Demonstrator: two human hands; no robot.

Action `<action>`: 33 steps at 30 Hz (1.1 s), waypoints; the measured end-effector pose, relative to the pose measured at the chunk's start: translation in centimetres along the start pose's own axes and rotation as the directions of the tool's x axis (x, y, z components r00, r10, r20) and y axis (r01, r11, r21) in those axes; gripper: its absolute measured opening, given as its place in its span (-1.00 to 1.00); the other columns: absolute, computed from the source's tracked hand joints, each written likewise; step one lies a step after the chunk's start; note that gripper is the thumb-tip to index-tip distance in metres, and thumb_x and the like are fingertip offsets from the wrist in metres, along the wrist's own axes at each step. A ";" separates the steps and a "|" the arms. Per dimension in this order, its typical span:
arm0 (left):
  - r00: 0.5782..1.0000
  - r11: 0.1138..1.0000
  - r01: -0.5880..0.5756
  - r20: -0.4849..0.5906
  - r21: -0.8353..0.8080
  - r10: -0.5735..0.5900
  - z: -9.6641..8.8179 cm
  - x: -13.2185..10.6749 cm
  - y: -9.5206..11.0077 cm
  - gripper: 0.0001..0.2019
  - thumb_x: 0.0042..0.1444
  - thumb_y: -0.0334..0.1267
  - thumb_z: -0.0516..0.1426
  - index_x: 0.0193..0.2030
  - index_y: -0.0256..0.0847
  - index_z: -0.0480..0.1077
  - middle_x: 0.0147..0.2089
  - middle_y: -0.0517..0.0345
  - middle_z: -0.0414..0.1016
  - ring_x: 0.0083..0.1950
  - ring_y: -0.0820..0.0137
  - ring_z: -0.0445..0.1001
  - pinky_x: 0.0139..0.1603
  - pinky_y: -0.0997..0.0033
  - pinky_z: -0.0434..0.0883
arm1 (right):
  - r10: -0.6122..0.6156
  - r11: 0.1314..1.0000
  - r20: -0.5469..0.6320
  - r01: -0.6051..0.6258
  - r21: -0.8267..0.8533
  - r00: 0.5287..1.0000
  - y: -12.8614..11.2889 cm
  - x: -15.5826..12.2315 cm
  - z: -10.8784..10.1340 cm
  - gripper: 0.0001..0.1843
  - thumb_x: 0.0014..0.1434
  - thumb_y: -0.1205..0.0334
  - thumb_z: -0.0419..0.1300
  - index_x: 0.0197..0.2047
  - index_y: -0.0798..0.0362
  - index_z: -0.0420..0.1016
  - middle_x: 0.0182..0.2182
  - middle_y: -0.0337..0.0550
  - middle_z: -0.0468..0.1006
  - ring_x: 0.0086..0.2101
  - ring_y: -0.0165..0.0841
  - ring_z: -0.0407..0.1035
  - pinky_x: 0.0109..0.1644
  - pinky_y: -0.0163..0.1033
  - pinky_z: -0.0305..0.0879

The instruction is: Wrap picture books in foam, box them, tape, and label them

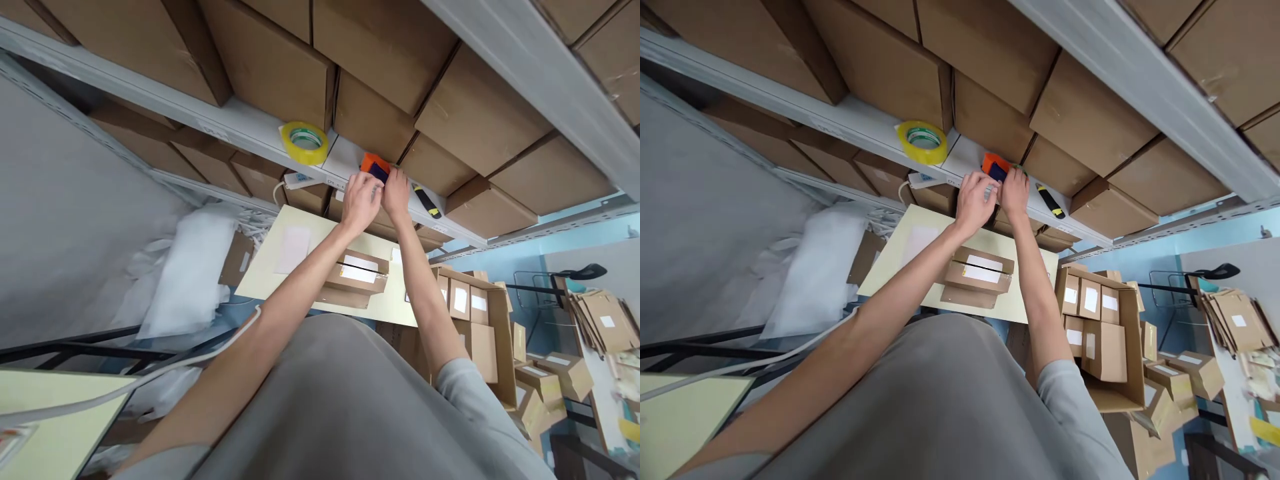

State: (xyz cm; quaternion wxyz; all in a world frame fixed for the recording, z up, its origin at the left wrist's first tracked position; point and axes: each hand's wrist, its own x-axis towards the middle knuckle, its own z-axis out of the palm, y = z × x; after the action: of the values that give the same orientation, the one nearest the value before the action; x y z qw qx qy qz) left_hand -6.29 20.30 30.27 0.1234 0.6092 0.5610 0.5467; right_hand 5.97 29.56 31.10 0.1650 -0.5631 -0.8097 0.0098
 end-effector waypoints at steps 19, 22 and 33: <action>0.907 0.849 0.417 0.096 -0.325 -0.410 -5.4 -15.3 0.4 -0.78 0.45 -0.15 0.27 0.14 -0.13 0.56 0.12 -0.02 0.68 0.08 0.25 0.69 0.22 0.21 0.66 | 0.055 0.627 0.138 -0.142 0.766 0.989 -3.6 -16.4 0.7 -0.30 0.57 -0.45 0.06 0.35 -0.02 0.46 0.11 0.04 0.65 0.19 -0.06 0.55 0.43 0.08 0.48; 0.881 0.821 0.472 0.133 -0.322 -0.454 -6.8 -18.0 1.0 -0.73 0.40 -0.02 0.34 0.08 -0.11 0.56 0.06 0.01 0.68 0.04 0.24 0.69 0.19 0.20 0.67 | 0.113 0.450 0.231 -0.257 0.856 0.966 -6.0 -21.8 0.5 -0.30 0.51 -0.45 0.17 0.34 -0.05 0.50 0.05 -0.01 0.68 0.09 -0.11 0.58 0.35 0.02 0.55; 0.827 0.805 0.528 0.379 -0.271 -0.415 -10.3 -20.8 0.8 -0.64 0.41 0.17 0.28 -0.05 -0.09 0.66 0.06 -0.05 0.70 0.10 0.11 0.69 0.25 0.09 0.69 | 0.139 0.326 0.424 -0.446 0.834 0.895 -6.4 -27.1 1.4 -0.37 0.36 -0.43 0.34 0.10 -0.03 0.64 0.04 0.00 0.78 0.09 -0.05 0.66 0.36 0.11 0.59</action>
State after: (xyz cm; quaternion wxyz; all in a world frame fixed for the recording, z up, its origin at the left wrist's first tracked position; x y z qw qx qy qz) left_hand -9.40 -1.77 23.73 0.4517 0.4907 0.5588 0.4929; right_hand 8.21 2.68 24.11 0.3281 -0.5071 -0.5645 0.5626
